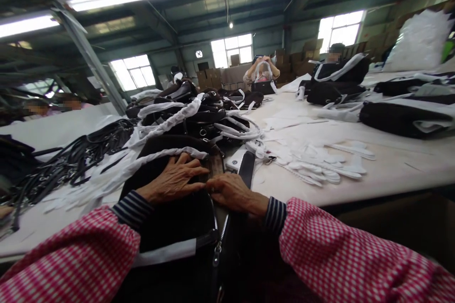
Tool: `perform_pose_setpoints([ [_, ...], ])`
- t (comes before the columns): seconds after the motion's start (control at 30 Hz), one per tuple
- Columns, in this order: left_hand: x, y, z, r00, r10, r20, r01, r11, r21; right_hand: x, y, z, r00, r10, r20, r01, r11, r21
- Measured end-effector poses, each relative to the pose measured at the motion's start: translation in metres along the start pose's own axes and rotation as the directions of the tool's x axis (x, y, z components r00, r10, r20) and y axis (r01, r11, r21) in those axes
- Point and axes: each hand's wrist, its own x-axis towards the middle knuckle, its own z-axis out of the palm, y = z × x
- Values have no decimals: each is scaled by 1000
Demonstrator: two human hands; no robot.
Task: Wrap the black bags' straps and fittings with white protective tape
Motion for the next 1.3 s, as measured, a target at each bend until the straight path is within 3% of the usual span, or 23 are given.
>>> perform_pose_setpoints([
  [0.3, -3, -2, 1, 1000, -10, -13, 9, 998, -67, 1, -1, 5, 998, -56, 23, 59, 986, -155],
  [0.5, -10, -4, -2, 1000, -10, -6, 9, 986, -166, 3, -4, -10, 987, 161, 18, -161, 986, 38],
  [0.67, -13, -8, 2, 999, 24, -39, -31, 978, -205, 0, 1, -10, 999, -33, 41, 38, 993, -110],
  [0.73, -13, -7, 1, 998, 29, -49, -39, 977, -210, 7, 9, -9, 998, -68, -18, 63, 980, -189],
  [0.87, -15, -7, 0, 995, 67, -70, -81, 974, -210, 37, 26, -11, 969, 45, -244, -93, 978, -188],
  [0.97, -16, -9, 2, 994, 64, -86, -80, 979, -187, 53, 33, -13, 948, 96, -304, -147, 978, -150],
  [1.13, -16, -7, 2, 991, 86, -105, -93, 994, -63, 42, 44, -16, 924, 115, -366, -121, 993, 4],
  [1.3, -4, 15, -9, 981, 83, -173, -52, 983, 177, 28, 55, -25, 901, 188, -392, -113, 972, 206],
])
